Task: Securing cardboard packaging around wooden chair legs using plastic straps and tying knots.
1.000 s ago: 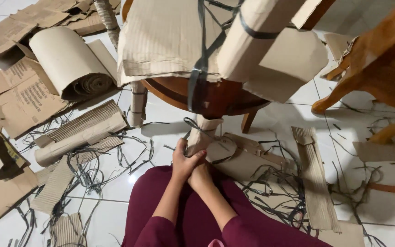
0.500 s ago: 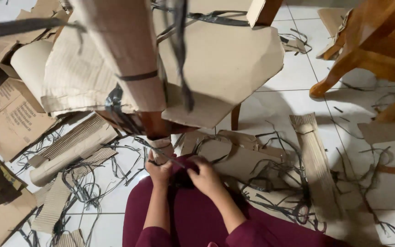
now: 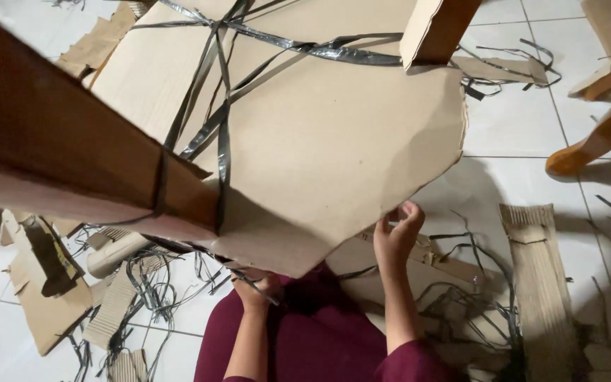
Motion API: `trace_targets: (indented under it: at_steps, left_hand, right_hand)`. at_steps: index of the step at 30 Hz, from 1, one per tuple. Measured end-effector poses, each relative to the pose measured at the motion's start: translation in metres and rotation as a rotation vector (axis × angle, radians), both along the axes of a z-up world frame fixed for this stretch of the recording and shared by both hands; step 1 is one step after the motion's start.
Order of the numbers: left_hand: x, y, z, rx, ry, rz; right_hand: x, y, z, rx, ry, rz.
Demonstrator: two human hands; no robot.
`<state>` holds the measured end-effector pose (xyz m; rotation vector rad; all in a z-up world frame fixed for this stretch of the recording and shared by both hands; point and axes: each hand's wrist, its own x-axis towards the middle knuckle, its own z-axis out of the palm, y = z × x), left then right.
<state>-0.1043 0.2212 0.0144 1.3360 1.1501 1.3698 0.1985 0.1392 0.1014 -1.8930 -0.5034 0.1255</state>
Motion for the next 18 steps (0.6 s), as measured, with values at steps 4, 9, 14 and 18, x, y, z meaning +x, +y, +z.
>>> trace_targets:
  at_steps: [4, 9, 14, 18]
  left_hand:
    - [0.003, 0.003, 0.006, 0.029, 0.055, 0.017]
    - [0.004, 0.002, 0.006, 0.040, 0.100, -0.027]
    - [-0.005, -0.004, 0.008, 0.005, 0.131, -0.039]
    - [-0.011, -0.006, 0.008, -0.001, 0.132, -0.094]
  right_hand:
    - [0.031, 0.039, 0.009, 0.024, 0.031, 0.027]
    - [0.054, 0.058, 0.030, 0.015, 0.044, 0.010]
    - [0.049, 0.028, 0.027, -0.036, 0.053, 0.019]
    - [0.046, -0.013, 0.032, -0.063, 0.033, -0.017]
